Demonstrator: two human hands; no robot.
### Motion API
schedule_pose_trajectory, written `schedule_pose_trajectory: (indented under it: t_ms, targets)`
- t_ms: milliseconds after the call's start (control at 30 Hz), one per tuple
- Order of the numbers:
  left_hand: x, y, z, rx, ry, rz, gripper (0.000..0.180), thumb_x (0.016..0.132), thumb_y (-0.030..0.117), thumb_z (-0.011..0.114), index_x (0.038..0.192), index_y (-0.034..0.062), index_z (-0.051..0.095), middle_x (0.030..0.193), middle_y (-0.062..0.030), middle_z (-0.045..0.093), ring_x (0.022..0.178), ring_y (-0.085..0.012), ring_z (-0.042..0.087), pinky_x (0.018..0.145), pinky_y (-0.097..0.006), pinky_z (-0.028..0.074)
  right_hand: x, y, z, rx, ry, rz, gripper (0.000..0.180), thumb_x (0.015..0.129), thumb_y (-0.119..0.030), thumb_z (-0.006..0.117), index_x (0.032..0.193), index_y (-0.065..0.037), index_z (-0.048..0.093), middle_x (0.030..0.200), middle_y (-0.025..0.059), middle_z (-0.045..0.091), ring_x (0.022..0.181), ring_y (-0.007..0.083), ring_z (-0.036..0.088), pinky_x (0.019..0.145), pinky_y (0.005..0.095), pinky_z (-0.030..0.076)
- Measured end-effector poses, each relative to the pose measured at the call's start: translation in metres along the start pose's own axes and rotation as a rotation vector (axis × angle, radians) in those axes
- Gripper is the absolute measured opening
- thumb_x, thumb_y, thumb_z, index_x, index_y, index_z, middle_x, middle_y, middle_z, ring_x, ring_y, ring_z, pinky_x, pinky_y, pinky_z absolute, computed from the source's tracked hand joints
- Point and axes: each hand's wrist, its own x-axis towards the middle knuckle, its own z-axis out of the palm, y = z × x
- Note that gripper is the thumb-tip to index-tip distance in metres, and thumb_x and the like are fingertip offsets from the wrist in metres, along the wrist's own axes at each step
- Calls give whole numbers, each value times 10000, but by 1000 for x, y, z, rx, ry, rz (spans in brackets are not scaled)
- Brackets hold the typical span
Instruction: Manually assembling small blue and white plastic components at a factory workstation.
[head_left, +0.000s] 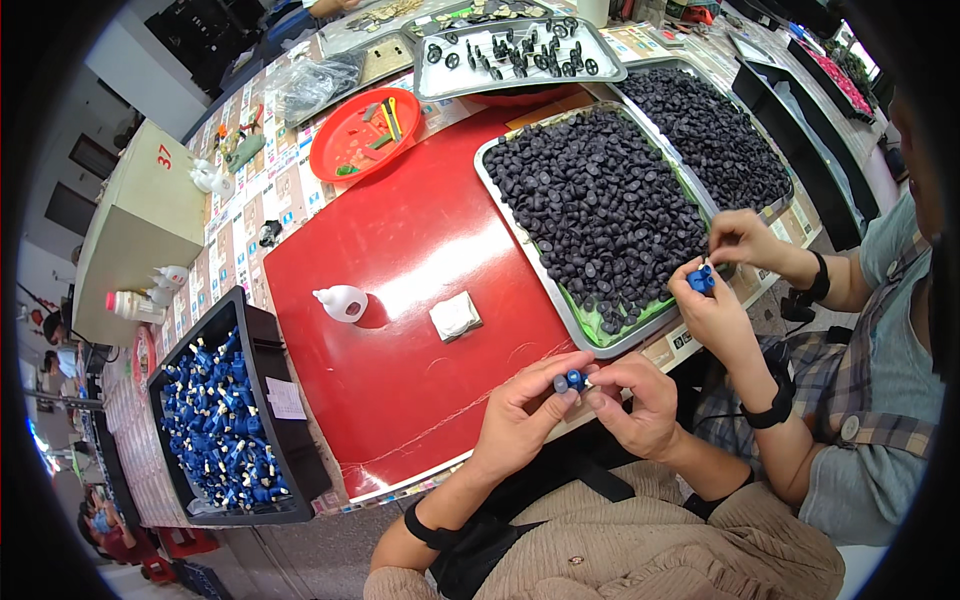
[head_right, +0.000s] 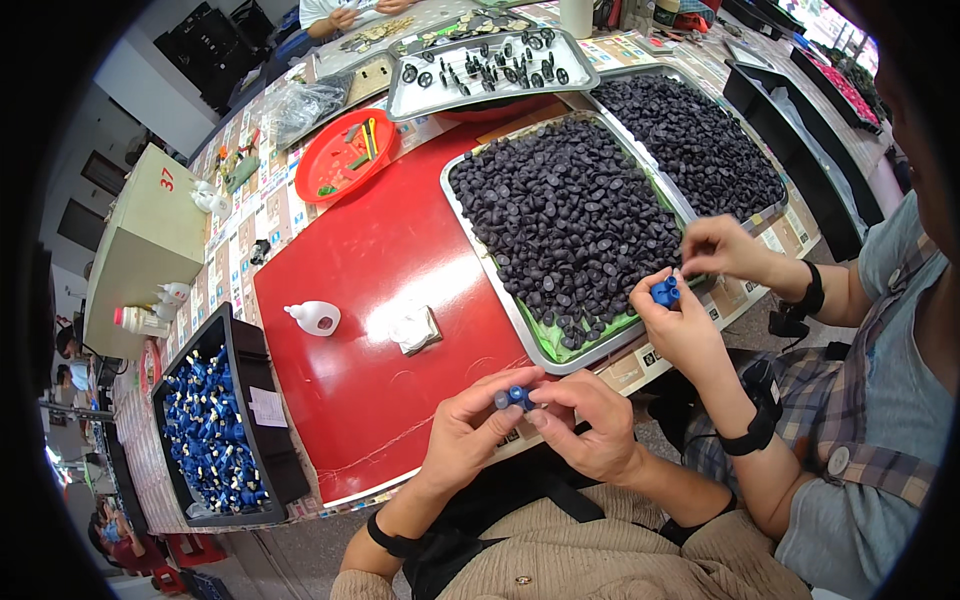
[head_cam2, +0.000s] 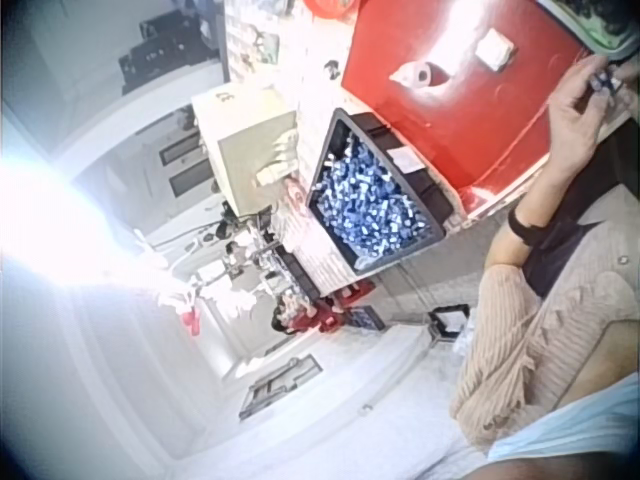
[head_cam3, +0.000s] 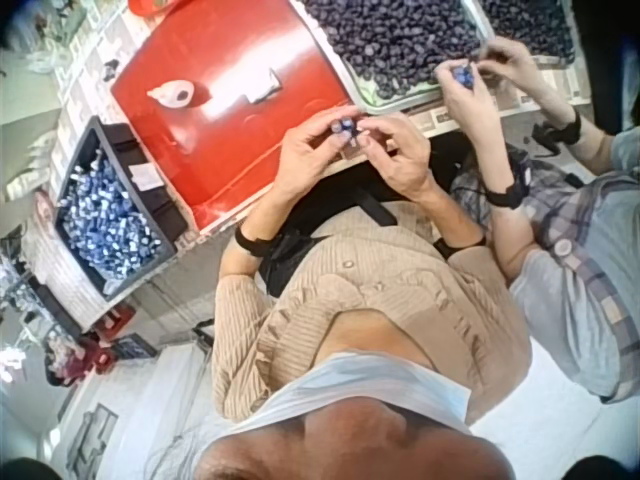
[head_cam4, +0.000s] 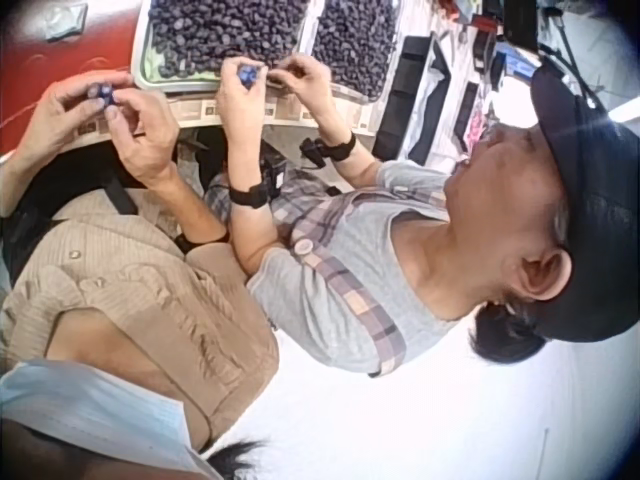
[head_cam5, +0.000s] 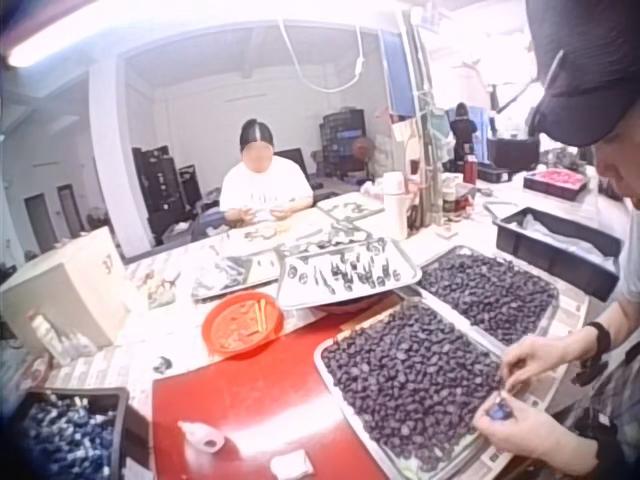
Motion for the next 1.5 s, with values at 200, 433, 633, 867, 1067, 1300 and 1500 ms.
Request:
schedule_pose_trajectory:
  t_ms: [200,433,633,867,1067,1300,1500]
  targets:
    - [-1,1,3,260,-24,186,372,944,118,631,1296,2,595,1330,-143,588,1239,-227,541,1053,-356,419,-1,1,1,-1,2,35,190,823,-12,724,1006,-17,674,804,47,603,617,91,547,553,221,441]
    - [-4,7,3,161,-116,133,383,973,107,578,1348,31,560,1389,-125,532,1243,-224,520,1034,-329,412,0,3,-1,0,20,59,163,828,-31,736,982,-22,680,799,46,605,608,93,544,549,225,440]
    - [-3,4,-4,79,-139,77,379,982,123,568,1348,24,556,1343,-115,551,1218,-216,522,1024,-334,418,4,5,-2,5,-9,37,148,840,-22,723,983,-24,684,806,48,611,627,92,551,557,228,444]
    - [7,-12,-7,-24,-171,2,355,962,139,592,1289,1,587,1286,-118,580,1200,-227,537,1021,-353,424,9,6,-17,-54,68,50,124,835,-17,706,956,-14,678,829,73,639,657,138,562,594,257,455]
    - [-3,-19,-16,-269,-173,-104,407,952,170,609,1296,-39,550,1283,-165,567,1159,-237,578,983,-355,471,19,19,-34,-154,154,-10,129,843,-28,709,969,-27,681,784,48,600,628,128,551,562,250,445]
    - [1,-21,-9,-288,-125,-79,403,953,158,620,1295,-42,547,1281,-172,569,1180,-262,579,977,-369,494,13,29,-52,-253,183,59,136,855,-30,699,988,-17,678,823,50,613,636,103,552,566,233,454]
    - [2,-20,-9,-333,-114,-104,397,946,134,623,1293,-45,549,1287,-174,566,1190,-266,574,984,-370,502,13,30,-45,-246,151,65,147,850,-22,695,996,-21,676,826,51,618,633,108,570,568,236,464]
